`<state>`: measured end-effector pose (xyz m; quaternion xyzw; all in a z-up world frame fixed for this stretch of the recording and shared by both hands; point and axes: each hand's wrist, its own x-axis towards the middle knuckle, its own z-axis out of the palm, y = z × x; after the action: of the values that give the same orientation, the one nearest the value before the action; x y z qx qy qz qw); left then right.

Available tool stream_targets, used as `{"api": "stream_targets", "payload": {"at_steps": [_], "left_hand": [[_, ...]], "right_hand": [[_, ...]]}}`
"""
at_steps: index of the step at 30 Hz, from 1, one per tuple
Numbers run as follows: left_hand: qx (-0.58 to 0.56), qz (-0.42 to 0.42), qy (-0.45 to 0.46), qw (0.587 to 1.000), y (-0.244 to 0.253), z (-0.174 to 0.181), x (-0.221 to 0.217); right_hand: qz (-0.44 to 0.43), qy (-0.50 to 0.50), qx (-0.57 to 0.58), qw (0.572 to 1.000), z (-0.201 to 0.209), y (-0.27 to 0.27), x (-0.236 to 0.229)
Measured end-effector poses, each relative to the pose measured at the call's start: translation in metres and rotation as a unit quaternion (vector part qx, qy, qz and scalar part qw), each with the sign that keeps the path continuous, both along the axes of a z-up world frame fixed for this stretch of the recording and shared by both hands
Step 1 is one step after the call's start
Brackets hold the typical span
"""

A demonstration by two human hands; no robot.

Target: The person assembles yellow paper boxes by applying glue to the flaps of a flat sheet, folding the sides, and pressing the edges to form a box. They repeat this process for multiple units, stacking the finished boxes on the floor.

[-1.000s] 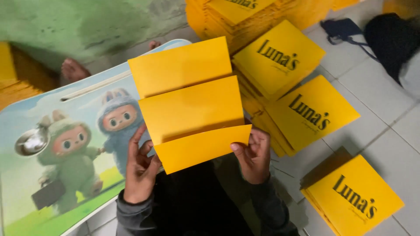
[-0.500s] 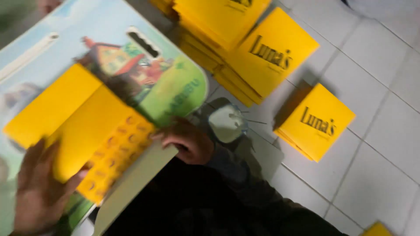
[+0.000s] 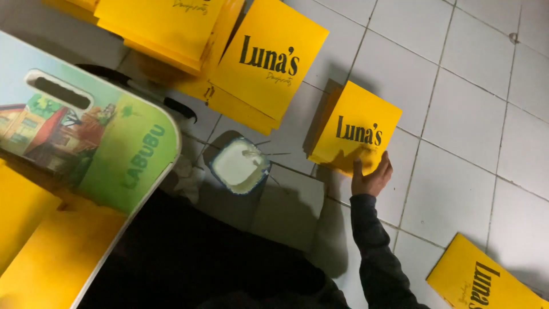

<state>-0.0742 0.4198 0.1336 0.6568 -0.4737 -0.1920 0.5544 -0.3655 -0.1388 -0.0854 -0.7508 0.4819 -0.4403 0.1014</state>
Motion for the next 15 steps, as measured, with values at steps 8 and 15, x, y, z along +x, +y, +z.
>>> {"api": "stream_targets", "payload": {"at_steps": [8,15], "left_hand": [[0.181,-0.020,-0.116,0.977,-0.444,-0.191,-0.145],[0.164,0.070,0.041,0.983,-0.482,-0.215,-0.153]], "right_hand": [[-0.097,-0.009,0.154,0.983,-0.070,-0.006,-0.056],[-0.064,-0.026,0.150,0.986,-0.009,0.025,-0.042]]}}
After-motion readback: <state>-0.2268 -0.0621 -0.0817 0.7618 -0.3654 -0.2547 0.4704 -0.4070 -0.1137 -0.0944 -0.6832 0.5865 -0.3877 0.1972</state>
